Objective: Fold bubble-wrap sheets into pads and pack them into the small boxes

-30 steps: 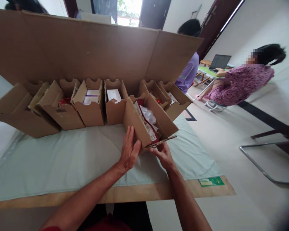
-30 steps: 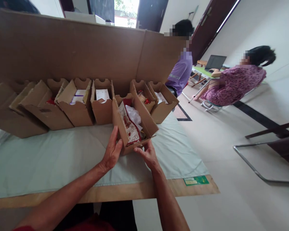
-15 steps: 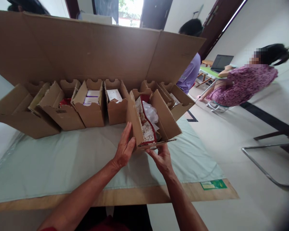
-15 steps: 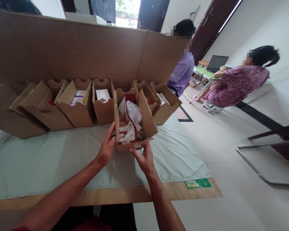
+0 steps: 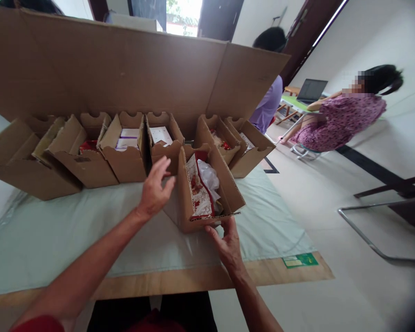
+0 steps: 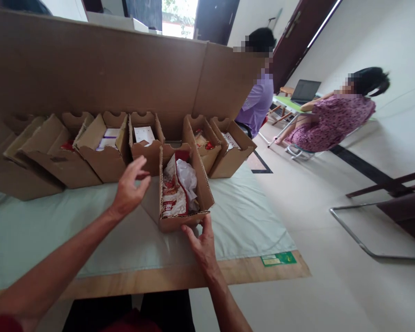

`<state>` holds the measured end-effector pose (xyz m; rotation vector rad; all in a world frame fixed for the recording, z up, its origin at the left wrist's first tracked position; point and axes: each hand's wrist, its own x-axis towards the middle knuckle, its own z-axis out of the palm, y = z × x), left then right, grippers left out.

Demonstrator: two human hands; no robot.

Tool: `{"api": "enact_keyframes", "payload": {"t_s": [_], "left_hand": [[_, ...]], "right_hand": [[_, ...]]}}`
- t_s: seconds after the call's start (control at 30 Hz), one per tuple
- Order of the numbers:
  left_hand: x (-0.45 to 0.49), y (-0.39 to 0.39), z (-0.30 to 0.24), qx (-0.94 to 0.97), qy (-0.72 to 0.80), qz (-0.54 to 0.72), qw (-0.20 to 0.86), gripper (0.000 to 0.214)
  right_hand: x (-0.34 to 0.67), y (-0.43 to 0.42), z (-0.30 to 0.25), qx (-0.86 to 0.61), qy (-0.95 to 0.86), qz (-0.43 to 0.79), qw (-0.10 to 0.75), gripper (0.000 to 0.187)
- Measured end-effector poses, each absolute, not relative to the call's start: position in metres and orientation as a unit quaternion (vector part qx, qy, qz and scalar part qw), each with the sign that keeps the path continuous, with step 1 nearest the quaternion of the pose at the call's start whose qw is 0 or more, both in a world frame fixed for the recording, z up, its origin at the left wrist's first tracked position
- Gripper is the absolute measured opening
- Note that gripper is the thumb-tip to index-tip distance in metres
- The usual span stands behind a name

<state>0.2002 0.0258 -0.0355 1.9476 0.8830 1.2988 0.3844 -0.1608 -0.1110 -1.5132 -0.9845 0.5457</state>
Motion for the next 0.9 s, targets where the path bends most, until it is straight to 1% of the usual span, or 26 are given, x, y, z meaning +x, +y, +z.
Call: {"api": "enact_keyframes", "payload": {"t_s": [0.07,0.13,0.2,0.27,0.37,0.5,0.6,0.67,0.7,0.77,0.83,0.9], "left_hand": [[0.211,0.06,-0.009,0.765,0.378,0.468,0.231,0.056],[0.222,0.086,0.013,0.801,0.431,0.387,0.149,0.058],[0.228,0.102,0.029,0.825,0.476,0.293,0.086,0.048],[0.225,0.112,0.038,0.832,0.504,0.229,0.046,0.038],[0.211,0.119,0.045,0.828,0.519,0.214,0.009,0.034],[0.189,0.107,0.042,0.835,0.489,0.252,-0.018,0.032],[0.176,0.066,0.016,0.829,0.452,0.329,0.016,0.036],[0.169,0.026,-0.013,0.819,0.414,0.387,0.091,0.041],[0.167,0.005,-0.029,0.81,0.401,0.409,0.125,0.047],[0.165,-0.036,-0.059,0.804,0.391,0.403,0.195,0.059],[0.168,-0.068,-0.082,0.809,0.357,0.367,0.288,0.077],[0.177,-0.088,-0.096,0.803,0.326,0.341,0.365,0.088]], "right_hand": [[0.381,-0.162,-0.111,-0.652,-0.423,0.219,0.59,0.048],[0.379,-0.162,-0.112,-0.651,-0.421,0.212,0.595,0.054],[0.38,-0.162,-0.113,-0.647,-0.418,0.217,0.599,0.058],[0.381,-0.161,-0.114,-0.648,-0.409,0.228,0.6,0.059],[0.381,-0.159,-0.114,-0.654,-0.394,0.239,0.599,0.058],[0.381,-0.157,-0.116,-0.668,-0.392,0.225,0.591,0.056],[0.382,-0.158,-0.114,-0.675,-0.397,0.228,0.579,0.052],[0.384,-0.158,-0.109,-0.671,-0.418,0.234,0.566,0.045],[0.386,-0.158,-0.105,-0.669,-0.431,0.234,0.558,0.041],[0.389,-0.156,-0.098,-0.664,-0.454,0.226,0.55,0.04],[0.392,-0.154,-0.093,-0.658,-0.472,0.217,0.545,0.044],[0.393,-0.154,-0.091,-0.665,-0.486,0.203,0.529,0.05]]}}
